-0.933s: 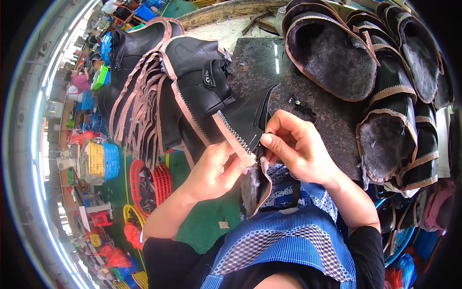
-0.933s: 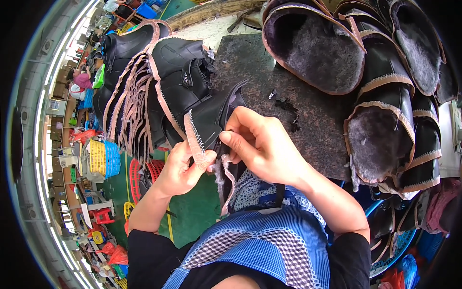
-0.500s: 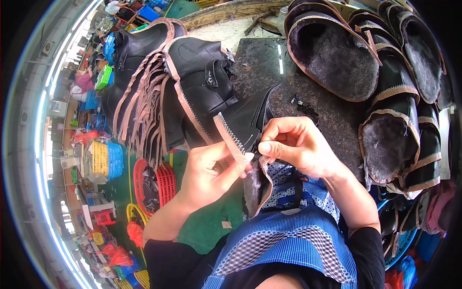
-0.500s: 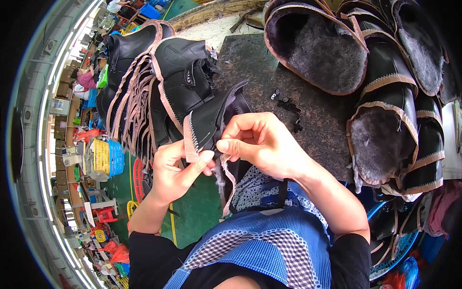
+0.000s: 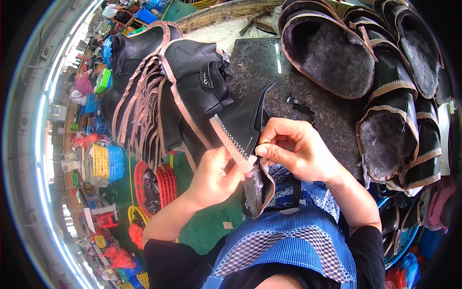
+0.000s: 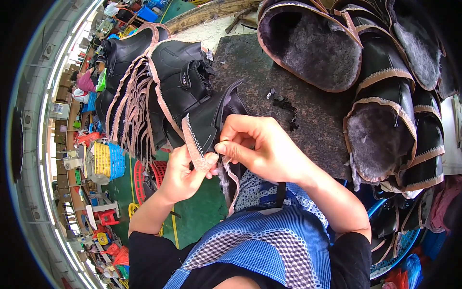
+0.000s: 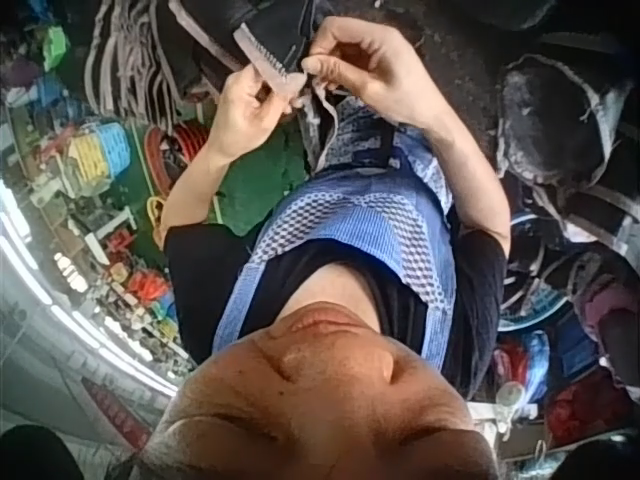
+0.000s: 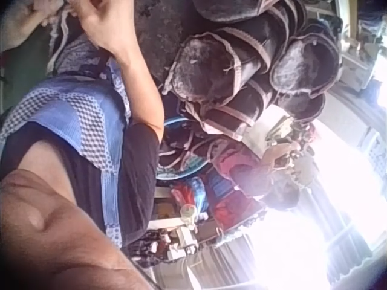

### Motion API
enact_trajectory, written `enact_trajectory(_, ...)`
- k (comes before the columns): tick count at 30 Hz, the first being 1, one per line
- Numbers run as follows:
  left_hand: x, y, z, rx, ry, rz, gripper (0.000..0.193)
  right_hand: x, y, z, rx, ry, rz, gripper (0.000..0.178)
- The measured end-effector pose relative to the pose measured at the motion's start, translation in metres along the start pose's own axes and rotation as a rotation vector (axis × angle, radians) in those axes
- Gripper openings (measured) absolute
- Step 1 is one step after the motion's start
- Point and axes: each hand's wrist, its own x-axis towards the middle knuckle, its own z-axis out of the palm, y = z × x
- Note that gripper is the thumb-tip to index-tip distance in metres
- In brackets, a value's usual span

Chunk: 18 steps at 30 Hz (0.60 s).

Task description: Assembling shoe upper parts by manually attaching linings and fasteners.

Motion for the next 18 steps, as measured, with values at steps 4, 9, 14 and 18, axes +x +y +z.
enact_trajectory(4, 0.001, -0.016, 0.001, -0.007, -0.009, 0.118, 0.004, -0.003, -0.006, 0.005, -0.174, 0.085, -0.023, 0.014)
enact_trajectory(9, -0.001, -0.021, 0.002, -0.093, 0.001, 0.102, 0.008, -0.003, -0.004, 0.005, -0.1, 0.099, 0.022, 0.015)
enact_trajectory(14, -0.006, -0.019, 0.001, 0.024, 0.036, 0.117, 0.017, -0.005, -0.002, 0.008, -0.126, 0.098, 0.011, 0.015)
enact_trajectory(18, -0.008, -0.019, 0.004, 0.051, 0.042, 0.167, 0.02, -0.01, 0.008, 0.01, -0.055, 0.133, 0.006, 0.014)
